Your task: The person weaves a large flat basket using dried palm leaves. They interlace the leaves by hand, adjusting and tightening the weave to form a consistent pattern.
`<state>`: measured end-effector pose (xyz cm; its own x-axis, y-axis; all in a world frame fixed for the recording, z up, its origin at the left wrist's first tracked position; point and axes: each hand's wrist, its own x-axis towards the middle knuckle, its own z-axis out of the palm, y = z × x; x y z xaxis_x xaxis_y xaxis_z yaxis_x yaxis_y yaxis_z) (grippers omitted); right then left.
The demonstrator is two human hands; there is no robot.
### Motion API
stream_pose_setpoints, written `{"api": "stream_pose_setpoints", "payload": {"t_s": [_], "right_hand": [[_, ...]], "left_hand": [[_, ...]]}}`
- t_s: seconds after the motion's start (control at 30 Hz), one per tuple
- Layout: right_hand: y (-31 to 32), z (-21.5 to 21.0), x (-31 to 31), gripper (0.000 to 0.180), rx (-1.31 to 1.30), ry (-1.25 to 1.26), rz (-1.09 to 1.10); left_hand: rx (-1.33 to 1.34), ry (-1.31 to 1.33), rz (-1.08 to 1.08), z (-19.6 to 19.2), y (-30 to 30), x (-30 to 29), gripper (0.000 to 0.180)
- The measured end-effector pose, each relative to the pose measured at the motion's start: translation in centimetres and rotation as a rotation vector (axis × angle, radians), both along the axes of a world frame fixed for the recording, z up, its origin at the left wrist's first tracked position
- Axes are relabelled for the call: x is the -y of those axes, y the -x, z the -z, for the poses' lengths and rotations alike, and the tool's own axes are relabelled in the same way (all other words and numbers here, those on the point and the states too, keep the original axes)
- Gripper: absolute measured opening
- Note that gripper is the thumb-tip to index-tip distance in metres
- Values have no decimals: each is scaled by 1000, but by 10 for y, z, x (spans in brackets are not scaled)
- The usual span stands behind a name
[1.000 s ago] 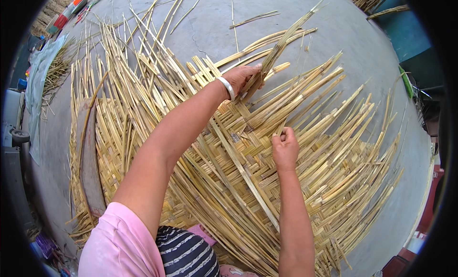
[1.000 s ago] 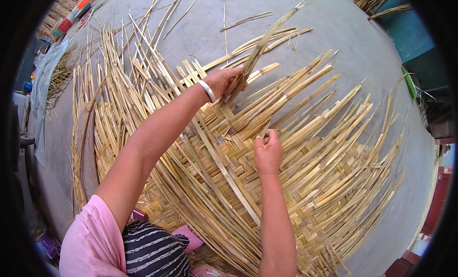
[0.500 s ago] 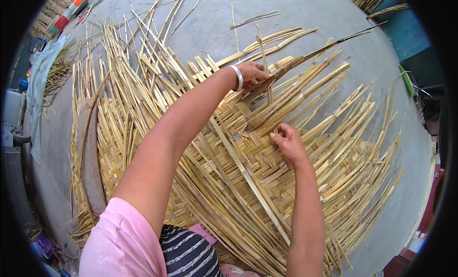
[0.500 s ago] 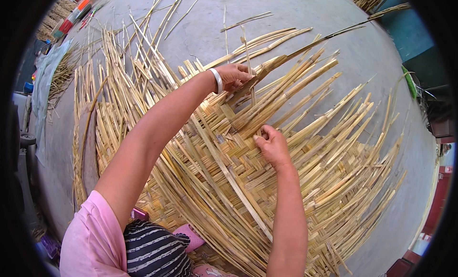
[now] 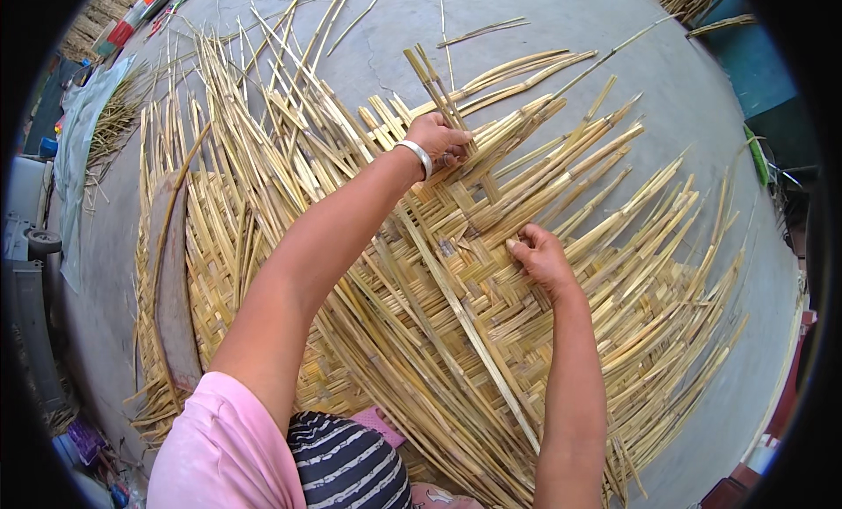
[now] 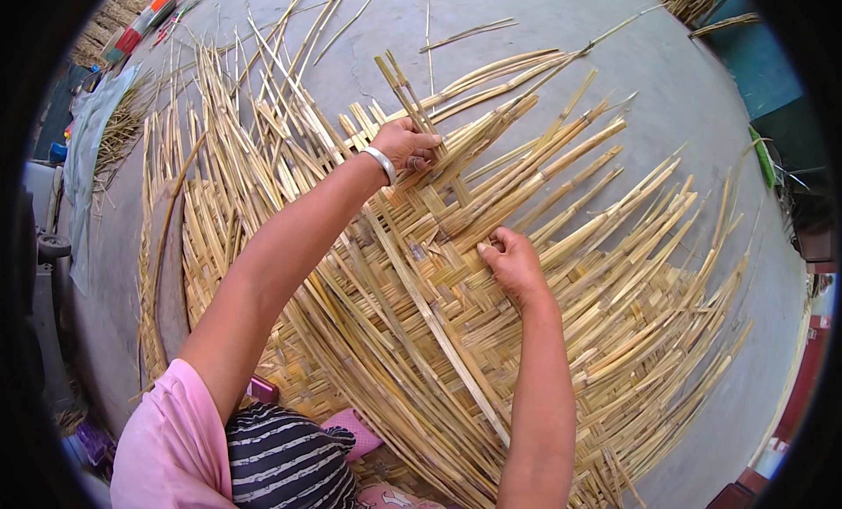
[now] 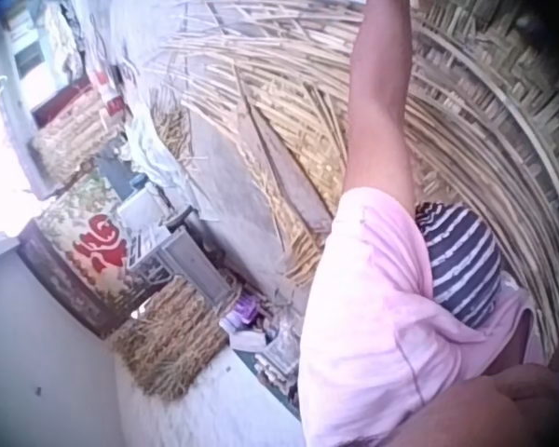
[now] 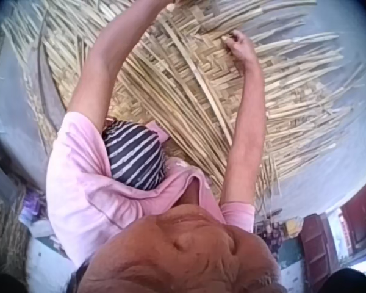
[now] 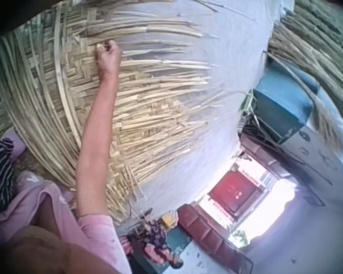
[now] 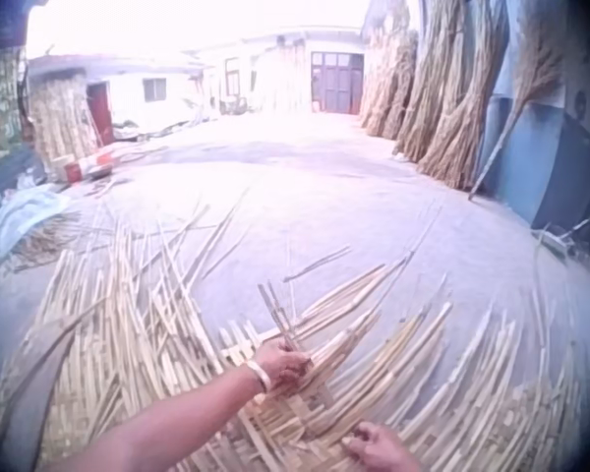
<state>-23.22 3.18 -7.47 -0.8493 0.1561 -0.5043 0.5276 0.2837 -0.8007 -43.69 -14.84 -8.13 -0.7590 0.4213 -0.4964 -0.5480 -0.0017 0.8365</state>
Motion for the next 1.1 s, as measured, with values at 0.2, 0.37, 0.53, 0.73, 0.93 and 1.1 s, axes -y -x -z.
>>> {"api": "stream_pose_setpoints", "payload": {"t_s": [0.2, 0.37, 0.53, 0.73, 0.93, 1.1], "right_hand": [[-2, 21, -1, 20, -23, -229, -34], [-5, 9, 25, 19, -106, -585, -16], [-9, 7, 39, 18, -140, -755, 52], [-16, 9, 41, 20, -278, -729, 127], [-33, 9, 63, 26, -358, -861, 165], [-46, 25, 66, 32, -500, -1203, -106]], "left_hand": [[-219, 344, -143, 13, -18, 6, 21], [-423, 679, -58, 19, -17, 6, 22], [-242, 502, -65, 18, -14, 9, 20], [-227, 754, 254, 7, 8, 19, 29], [-1180, 1064, 363, 0, -4, 28, 33], [-1555, 1087, 737, 7, 9, 19, 39]]}}
